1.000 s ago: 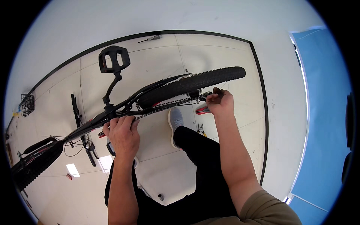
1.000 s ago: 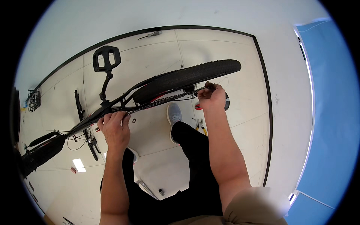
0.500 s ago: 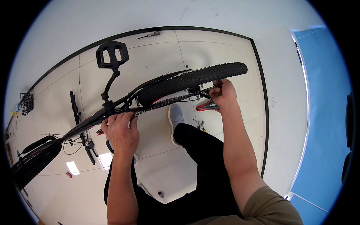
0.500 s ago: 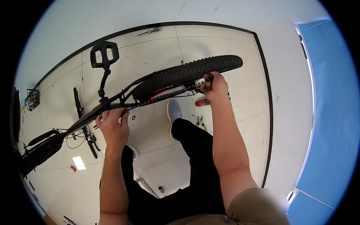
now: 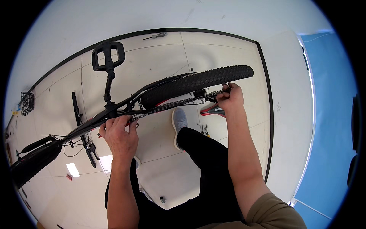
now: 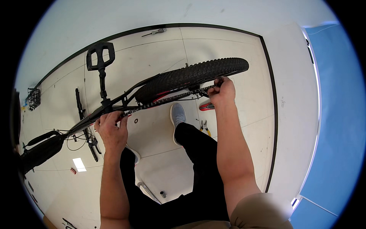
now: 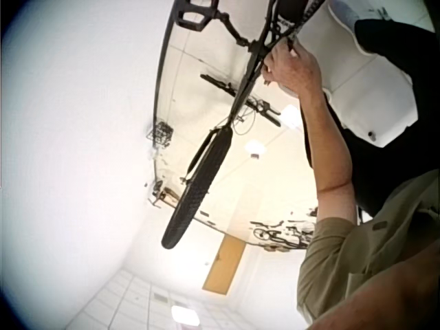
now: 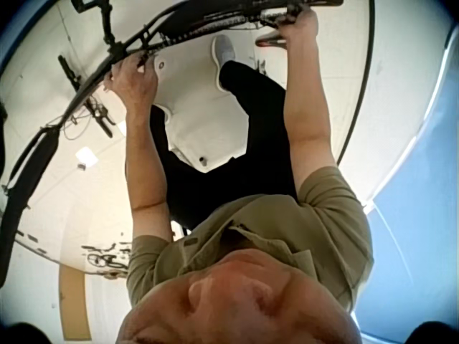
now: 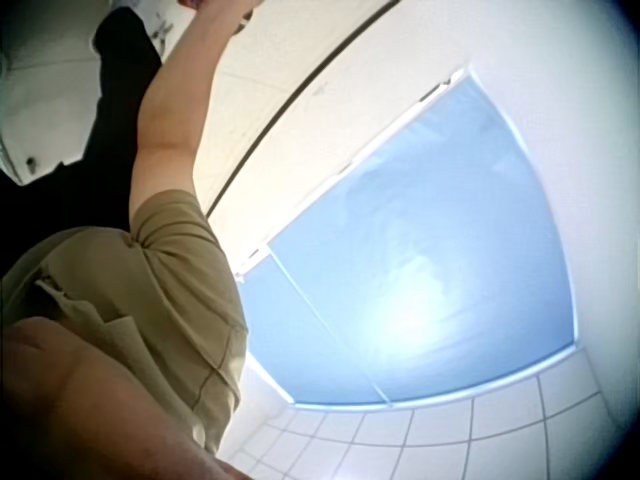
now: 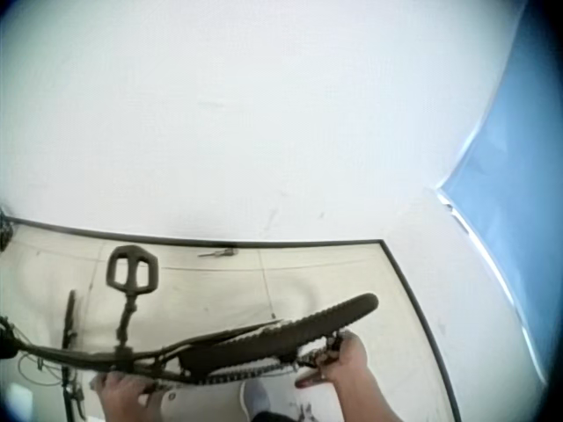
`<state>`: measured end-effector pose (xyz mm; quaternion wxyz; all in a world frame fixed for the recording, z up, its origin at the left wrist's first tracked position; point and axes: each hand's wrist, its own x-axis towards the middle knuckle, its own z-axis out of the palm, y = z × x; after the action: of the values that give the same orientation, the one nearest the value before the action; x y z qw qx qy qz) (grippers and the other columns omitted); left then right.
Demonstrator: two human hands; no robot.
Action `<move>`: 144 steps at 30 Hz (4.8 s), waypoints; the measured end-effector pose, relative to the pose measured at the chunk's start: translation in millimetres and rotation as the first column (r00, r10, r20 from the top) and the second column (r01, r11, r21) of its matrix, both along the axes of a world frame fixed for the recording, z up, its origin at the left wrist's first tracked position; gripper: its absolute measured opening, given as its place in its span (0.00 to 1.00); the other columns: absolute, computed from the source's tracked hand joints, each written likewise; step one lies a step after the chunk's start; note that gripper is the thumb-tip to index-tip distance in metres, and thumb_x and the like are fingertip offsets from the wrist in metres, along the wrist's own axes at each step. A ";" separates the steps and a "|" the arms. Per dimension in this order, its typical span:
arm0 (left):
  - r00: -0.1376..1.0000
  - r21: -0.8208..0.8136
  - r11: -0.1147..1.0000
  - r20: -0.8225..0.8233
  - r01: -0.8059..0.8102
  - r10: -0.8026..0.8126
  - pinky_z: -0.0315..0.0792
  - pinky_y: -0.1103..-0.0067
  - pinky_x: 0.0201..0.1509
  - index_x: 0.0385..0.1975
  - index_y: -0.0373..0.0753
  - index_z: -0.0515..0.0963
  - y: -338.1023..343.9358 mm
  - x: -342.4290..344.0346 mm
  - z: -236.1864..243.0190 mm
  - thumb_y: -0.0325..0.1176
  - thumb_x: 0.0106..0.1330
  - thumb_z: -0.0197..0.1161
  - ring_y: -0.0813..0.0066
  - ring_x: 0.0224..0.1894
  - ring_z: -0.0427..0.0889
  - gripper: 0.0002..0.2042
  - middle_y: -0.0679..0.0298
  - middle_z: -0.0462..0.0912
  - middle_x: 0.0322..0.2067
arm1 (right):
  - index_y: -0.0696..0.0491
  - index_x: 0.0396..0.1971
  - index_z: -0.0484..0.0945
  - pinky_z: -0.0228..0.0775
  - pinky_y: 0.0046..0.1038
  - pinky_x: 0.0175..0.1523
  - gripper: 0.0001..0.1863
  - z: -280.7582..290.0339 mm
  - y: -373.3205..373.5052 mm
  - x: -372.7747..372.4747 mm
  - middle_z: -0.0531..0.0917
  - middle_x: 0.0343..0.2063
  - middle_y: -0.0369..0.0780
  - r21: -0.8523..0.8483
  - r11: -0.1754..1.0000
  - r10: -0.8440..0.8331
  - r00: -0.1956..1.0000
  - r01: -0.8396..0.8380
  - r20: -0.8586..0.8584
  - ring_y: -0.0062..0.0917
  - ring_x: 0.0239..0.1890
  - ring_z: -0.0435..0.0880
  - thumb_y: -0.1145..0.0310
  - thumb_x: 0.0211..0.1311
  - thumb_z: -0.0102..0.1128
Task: The person works on a bicycle lying upside down, using a screwdriver to adjust the rear derailleur and chain. They rotate the rear wheel and pedal crank to test chain movement and alignment, then continue fine-tuning the derailleur with the tool.
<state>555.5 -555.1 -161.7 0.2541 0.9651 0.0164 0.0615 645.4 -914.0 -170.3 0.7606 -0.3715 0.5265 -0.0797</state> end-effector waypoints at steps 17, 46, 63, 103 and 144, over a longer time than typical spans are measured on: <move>0.994 0.023 0.999 -0.108 0.026 -0.023 0.60 0.60 0.63 0.32 0.39 0.84 1.2 2.3 8.7 0.32 0.55 0.73 0.62 0.47 0.78 0.08 0.66 0.86 0.36 | 0.56 0.31 0.79 0.63 0.27 0.28 0.06 -20.6 -22.8 -15.4 0.81 0.26 0.35 -0.152 0.982 0.065 0.961 -0.109 -0.268 0.16 0.18 0.61 0.70 0.63 0.58; 0.981 -0.233 0.969 -0.190 -0.077 0.032 0.57 0.68 0.63 0.31 0.39 0.82 17.2 4.7 15.0 0.33 0.52 0.74 0.68 0.40 0.78 0.10 0.67 0.82 0.30 | 0.58 0.26 0.75 0.62 0.27 0.19 0.09 -5.2 -8.2 -24.3 0.78 0.20 0.39 -0.434 0.819 0.229 0.907 -0.376 -0.353 0.23 0.16 0.70 0.68 0.60 0.60; 0.980 -0.106 0.994 -0.197 -0.033 0.012 0.58 0.63 0.65 0.35 0.38 0.83 3.2 9.2 17.9 0.36 0.55 0.75 0.64 0.46 0.79 0.13 0.64 0.86 0.39 | 0.52 0.49 0.79 0.80 0.33 0.43 0.13 -149.3 -111.4 -0.4 0.86 0.45 0.40 -0.096 0.726 0.670 0.732 -0.681 -0.121 0.28 0.43 0.86 0.67 0.67 0.58; 0.999 0.012 1.000 -0.028 -0.028 0.028 0.61 0.61 0.60 0.34 0.42 0.85 10.8 -3.1 -2.6 0.30 0.56 0.72 0.64 0.46 0.79 0.07 0.69 0.86 0.36 | 0.61 0.42 0.74 0.68 0.53 0.66 0.11 -114.1 -52.6 -23.5 0.81 0.44 0.48 0.148 0.978 0.140 0.988 -0.148 0.061 0.42 0.49 0.79 0.70 0.69 0.47; 0.995 0.092 0.995 -0.093 0.028 -0.019 0.62 0.62 0.59 0.38 0.44 0.86 -7.3 8.1 -2.0 0.35 0.61 0.70 0.63 0.46 0.78 0.08 0.67 0.85 0.36 | 0.54 0.38 0.83 0.81 0.37 0.46 0.11 -195.2 -167.8 -14.4 0.86 0.35 0.40 -0.413 0.730 0.560 0.823 -0.544 -0.094 0.29 0.38 0.86 0.73 0.53 0.70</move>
<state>563.6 -562.4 -163.7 0.2087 0.9778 0.0139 0.0148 631.0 -1081.8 -365.6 0.6605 -0.6646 0.3480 0.0310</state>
